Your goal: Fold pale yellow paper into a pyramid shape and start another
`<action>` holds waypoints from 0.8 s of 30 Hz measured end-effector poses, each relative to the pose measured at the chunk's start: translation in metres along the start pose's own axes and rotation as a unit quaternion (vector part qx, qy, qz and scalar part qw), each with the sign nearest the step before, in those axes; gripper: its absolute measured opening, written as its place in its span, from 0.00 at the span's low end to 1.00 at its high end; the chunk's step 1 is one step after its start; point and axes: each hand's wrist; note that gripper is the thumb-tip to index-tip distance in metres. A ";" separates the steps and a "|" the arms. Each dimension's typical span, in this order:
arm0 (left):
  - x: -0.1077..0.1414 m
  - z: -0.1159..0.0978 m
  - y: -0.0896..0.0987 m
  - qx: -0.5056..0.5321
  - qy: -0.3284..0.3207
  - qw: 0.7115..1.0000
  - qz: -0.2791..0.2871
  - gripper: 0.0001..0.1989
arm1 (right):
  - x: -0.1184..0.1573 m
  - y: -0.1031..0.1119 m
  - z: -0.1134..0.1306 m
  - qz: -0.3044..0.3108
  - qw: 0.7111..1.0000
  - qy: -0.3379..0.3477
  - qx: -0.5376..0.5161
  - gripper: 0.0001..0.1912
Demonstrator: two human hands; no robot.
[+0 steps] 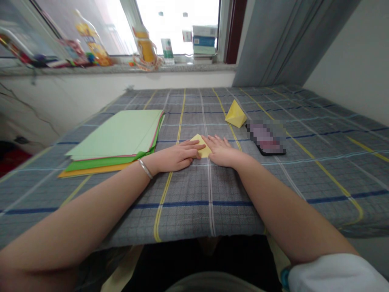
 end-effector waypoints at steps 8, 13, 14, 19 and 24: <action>0.005 -0.004 0.010 -0.005 0.017 1.000 0.024 0.16 | -0.003 -0.003 -0.010 -0.017 0.999 0.037 -0.002 0.43; 0.012 -0.003 0.015 -0.026 0.030 0.999 0.029 0.14 | -0.006 -0.006 -0.014 -0.024 0.999 0.043 -0.008 0.43; 0.014 -0.003 0.017 -0.033 0.033 0.998 0.031 0.14 | -0.006 -0.006 -0.013 -0.024 0.999 0.044 -0.008 0.43; 0.021 -0.003 0.023 -0.060 0.047 0.996 0.035 0.11 | -0.005 -0.005 -0.012 -0.020 0.999 0.035 -0.003 0.42; 0.035 -0.005 0.027 -0.088 0.101 0.990 0.032 0.11 | -0.006 -0.005 -0.014 -0.025 0.999 0.042 0.001 0.41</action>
Point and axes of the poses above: each hand's wrist, its own x-axis away from the middle knuckle, its own y-axis out of the back of the hand, z = x × y, and after that the axes turned 12 degrees about z, right-handed
